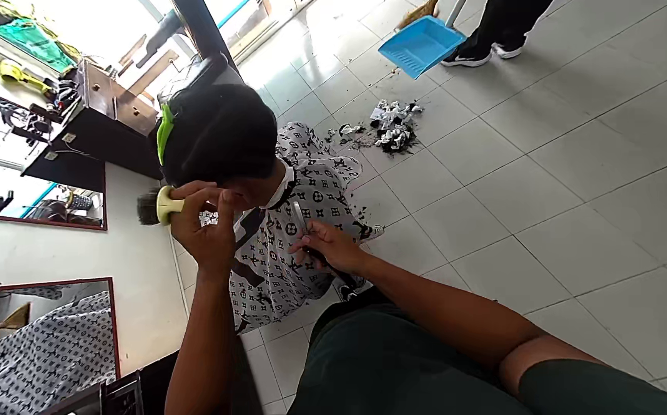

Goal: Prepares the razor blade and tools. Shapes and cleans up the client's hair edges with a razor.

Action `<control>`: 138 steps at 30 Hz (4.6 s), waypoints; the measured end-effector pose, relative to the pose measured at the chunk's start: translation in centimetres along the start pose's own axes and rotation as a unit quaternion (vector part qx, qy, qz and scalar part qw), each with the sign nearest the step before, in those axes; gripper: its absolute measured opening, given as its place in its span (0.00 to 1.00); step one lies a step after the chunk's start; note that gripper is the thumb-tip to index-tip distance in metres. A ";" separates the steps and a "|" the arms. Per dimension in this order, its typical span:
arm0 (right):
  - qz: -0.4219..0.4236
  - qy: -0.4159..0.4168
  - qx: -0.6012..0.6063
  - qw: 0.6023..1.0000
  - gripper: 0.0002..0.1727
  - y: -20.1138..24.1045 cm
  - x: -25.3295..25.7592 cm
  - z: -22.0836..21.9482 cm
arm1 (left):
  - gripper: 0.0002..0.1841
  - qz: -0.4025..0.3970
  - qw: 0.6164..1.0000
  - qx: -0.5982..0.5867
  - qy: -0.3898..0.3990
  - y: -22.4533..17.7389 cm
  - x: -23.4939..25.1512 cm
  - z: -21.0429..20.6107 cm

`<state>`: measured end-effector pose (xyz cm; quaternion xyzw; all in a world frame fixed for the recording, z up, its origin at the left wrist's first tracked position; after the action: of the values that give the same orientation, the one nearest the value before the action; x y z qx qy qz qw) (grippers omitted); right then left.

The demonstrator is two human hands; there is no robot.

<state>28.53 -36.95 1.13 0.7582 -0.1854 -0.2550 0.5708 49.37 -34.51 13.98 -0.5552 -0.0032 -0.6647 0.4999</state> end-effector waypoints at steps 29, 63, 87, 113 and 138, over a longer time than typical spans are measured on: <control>0.036 -0.183 0.090 0.978 0.12 4.0 9.6 -7.1 | 0.11 -0.096 0.939 0.271 0.188 5.0 -0.6 0.3; 0.023 -0.185 0.171 0.968 0.10 3.6 10.4 -6.9 | 0.11 -0.099 0.929 0.298 0.195 4.8 -0.1 0.5; 0.015 -0.180 0.214 0.960 0.10 3.7 10.3 -7.1 | 0.11 -0.102 0.934 0.284 0.190 4.9 0.0 0.4; 0.084 -0.238 0.062 0.966 0.21 -2.8 -5.4 11.5 | 0.08 0.347 0.876 -0.305 0.136 2.8 -3.2 -9.4; 0.068 -0.166 -0.091 0.980 0.14 -3.5 -1.2 12.6 | 0.08 0.418 0.854 -0.274 0.143 1.9 -3.9 -8.1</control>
<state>19.97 -45.01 -4.82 0.6358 -0.3051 -0.3535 0.6145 44.21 -37.42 6.91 -0.5176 0.4834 -0.4387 0.5532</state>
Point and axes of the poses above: each hand's wrist, its own x-axis towards the middle knuckle, its own z-axis out of the back of the hand, y = z × x, the point moved 1 cm from there along x, towards the middle knuckle, and after that the axes turned 9 degrees about -x, right-handed, at the moved point
